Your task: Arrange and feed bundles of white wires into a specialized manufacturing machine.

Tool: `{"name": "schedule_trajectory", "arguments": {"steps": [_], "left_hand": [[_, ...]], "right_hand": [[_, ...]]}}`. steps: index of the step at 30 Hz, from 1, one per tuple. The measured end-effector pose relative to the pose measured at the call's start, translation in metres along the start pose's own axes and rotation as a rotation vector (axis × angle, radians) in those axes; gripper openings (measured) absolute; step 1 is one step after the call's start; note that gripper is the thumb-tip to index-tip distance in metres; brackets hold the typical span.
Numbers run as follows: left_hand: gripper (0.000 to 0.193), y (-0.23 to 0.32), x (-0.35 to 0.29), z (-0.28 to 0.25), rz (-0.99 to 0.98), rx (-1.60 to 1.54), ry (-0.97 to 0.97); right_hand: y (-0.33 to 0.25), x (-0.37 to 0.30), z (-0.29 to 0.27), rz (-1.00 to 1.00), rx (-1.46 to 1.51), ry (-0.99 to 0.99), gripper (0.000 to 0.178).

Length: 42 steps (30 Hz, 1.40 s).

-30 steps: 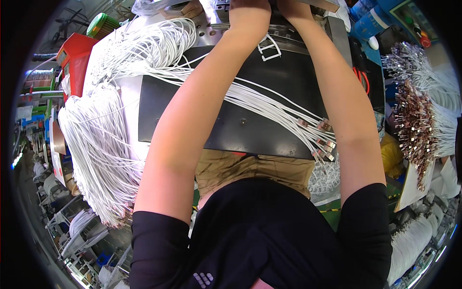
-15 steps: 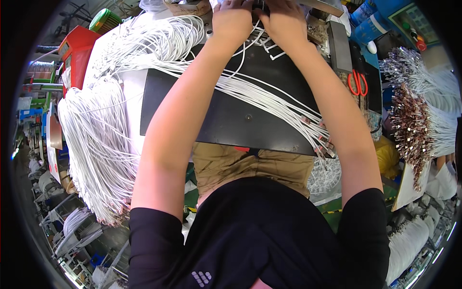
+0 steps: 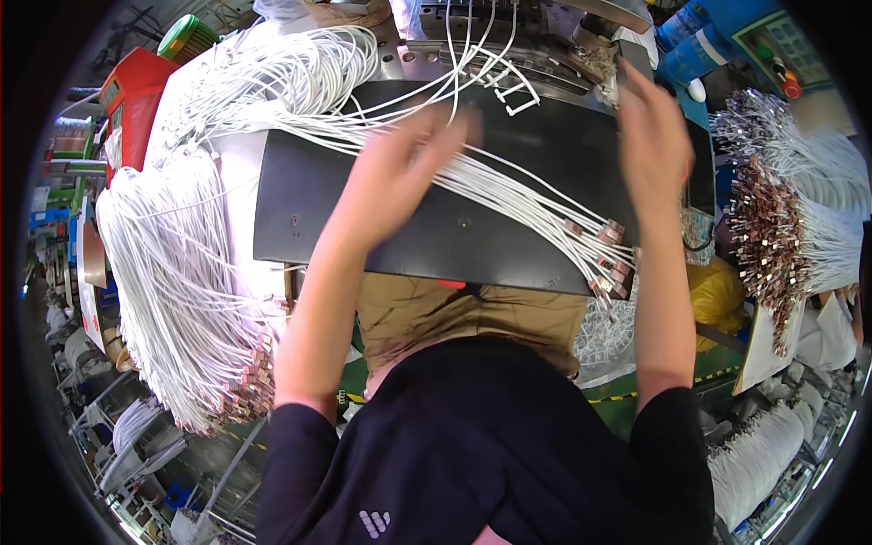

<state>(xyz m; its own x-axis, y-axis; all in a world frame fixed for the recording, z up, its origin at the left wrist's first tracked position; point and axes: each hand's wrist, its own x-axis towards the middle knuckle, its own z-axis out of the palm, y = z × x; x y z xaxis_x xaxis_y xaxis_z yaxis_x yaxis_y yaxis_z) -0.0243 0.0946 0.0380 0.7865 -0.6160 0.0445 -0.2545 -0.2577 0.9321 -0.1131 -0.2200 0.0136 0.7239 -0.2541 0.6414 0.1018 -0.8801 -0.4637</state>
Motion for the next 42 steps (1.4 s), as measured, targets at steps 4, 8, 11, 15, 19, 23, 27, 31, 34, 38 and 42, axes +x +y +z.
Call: {"name": "schedule_trajectory", "arguments": {"steps": [4, 8, 11, 15, 19, 23, 27, 31, 34, 38, 42], "left_hand": [[0.037, -0.056, -0.149, -0.009, -0.358, -1.122, -0.545], [0.029, -0.116, -0.194, 0.008, -0.607, -1.011, 0.17], [0.024, -0.131, -0.188, 0.015, -0.581, -0.927, 0.629], [0.017, -0.135, -0.18, 0.016, -0.586, -0.904, 0.669], [0.013, -0.136, -0.182, 0.013, -0.604, -0.907, 0.682], [0.011, -0.132, -0.175, 0.017, -0.635, -0.841, 0.71], [0.01, -0.126, -0.167, 0.022, -0.644, -0.819, 0.854], [0.01, -0.128, -0.17, 0.016, -0.608, -0.888, 0.785], [0.024, -0.13, -0.175, 0.018, -0.738, -0.826, 0.692], [0.042, -0.112, -0.18, 0.047, -0.793, -0.748, 0.707], [0.042, -0.066, -0.177, 0.07, -0.715, -0.522, -0.162]], "right_hand": [[0.009, -0.133, -0.094, 0.654, 0.108, 0.613, 0.029], [-0.041, -0.256, -0.076, 0.579, -0.05, -0.243, 0.02], [-0.068, -0.287, -0.038, 0.937, 0.349, -0.245, 0.011], [-0.069, -0.263, -0.028, 1.08, 0.331, -0.297, 0.03], [-0.065, -0.242, -0.047, 1.192, -0.043, -0.624, 0.04], [-0.054, -0.242, -0.046, 1.007, -0.073, -0.791, 0.045], [-0.052, -0.243, -0.042, 0.617, -0.121, -0.703, 0.043], [-0.058, -0.231, -0.047, 1.092, -0.029, -0.774, 0.042], [-0.067, -0.216, -0.043, 1.257, 0.045, -0.926, 0.037], [-0.101, -0.183, -0.038, 1.188, 0.648, -1.012, 0.036], [-0.136, -0.115, -0.054, 0.599, 1.008, -1.15, 0.037]]}}
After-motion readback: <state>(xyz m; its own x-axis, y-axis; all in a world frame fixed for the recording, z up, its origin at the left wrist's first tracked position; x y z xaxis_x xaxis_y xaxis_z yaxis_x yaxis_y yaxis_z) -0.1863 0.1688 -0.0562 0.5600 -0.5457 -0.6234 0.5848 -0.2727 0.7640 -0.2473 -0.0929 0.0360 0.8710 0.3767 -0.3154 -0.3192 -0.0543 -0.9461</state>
